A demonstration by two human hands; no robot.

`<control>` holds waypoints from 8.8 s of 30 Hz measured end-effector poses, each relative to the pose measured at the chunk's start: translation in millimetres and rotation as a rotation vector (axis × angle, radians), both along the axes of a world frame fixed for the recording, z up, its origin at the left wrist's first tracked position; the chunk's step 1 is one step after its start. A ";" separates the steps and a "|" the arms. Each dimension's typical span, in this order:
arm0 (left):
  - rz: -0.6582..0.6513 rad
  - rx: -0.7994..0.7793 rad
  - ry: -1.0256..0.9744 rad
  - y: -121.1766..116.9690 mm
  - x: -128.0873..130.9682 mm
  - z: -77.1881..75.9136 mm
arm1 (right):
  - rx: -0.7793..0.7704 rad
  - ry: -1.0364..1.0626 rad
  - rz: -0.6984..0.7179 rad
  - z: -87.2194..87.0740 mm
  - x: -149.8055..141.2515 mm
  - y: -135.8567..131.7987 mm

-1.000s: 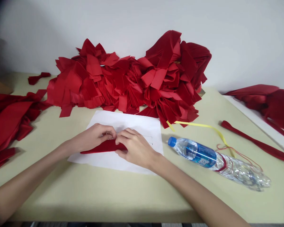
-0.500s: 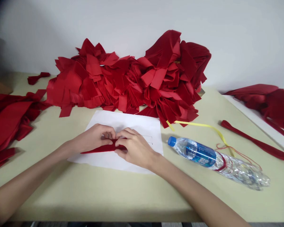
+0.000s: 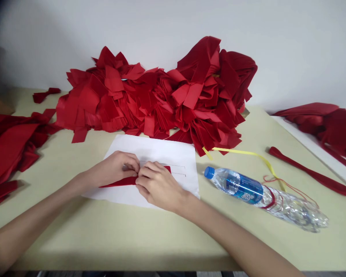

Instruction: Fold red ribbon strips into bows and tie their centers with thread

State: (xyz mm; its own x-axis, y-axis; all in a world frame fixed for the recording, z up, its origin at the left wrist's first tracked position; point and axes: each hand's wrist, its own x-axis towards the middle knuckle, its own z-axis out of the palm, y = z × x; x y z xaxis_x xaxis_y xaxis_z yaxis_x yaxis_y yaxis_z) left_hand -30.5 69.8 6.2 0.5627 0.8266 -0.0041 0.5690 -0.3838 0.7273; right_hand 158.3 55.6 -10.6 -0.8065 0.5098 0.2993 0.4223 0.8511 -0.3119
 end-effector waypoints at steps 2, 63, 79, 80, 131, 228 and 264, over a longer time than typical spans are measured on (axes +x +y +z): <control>0.000 0.015 0.004 -0.7 0.7 -0.1 | -0.038 -0.006 0.014 8.5 2.7 1.9; 0.169 0.211 0.156 -25.4 3.5 -17.0 | -0.142 -0.079 -0.219 8.3 -2.0 15.8; 0.034 0.877 0.290 -39.7 3.9 -10.7 | 0.416 -0.082 -0.090 12.0 8.2 0.3; -0.012 0.952 0.306 -44.9 3.5 -10.5 | 0.514 -0.085 -0.044 11.0 10.5 -6.2; -0.137 0.654 0.440 -58.2 5.9 -13.1 | 0.300 -0.266 0.068 3.8 19.4 -15.2; -0.093 0.282 0.154 -35.8 0.5 -5.5 | -0.030 0.047 -0.067 -3.7 7.4 -1.1; 0.297 -1.017 -1.111 -42.3 18.0 8.4 | -0.069 0.471 -0.441 66.3 27.2 -9.7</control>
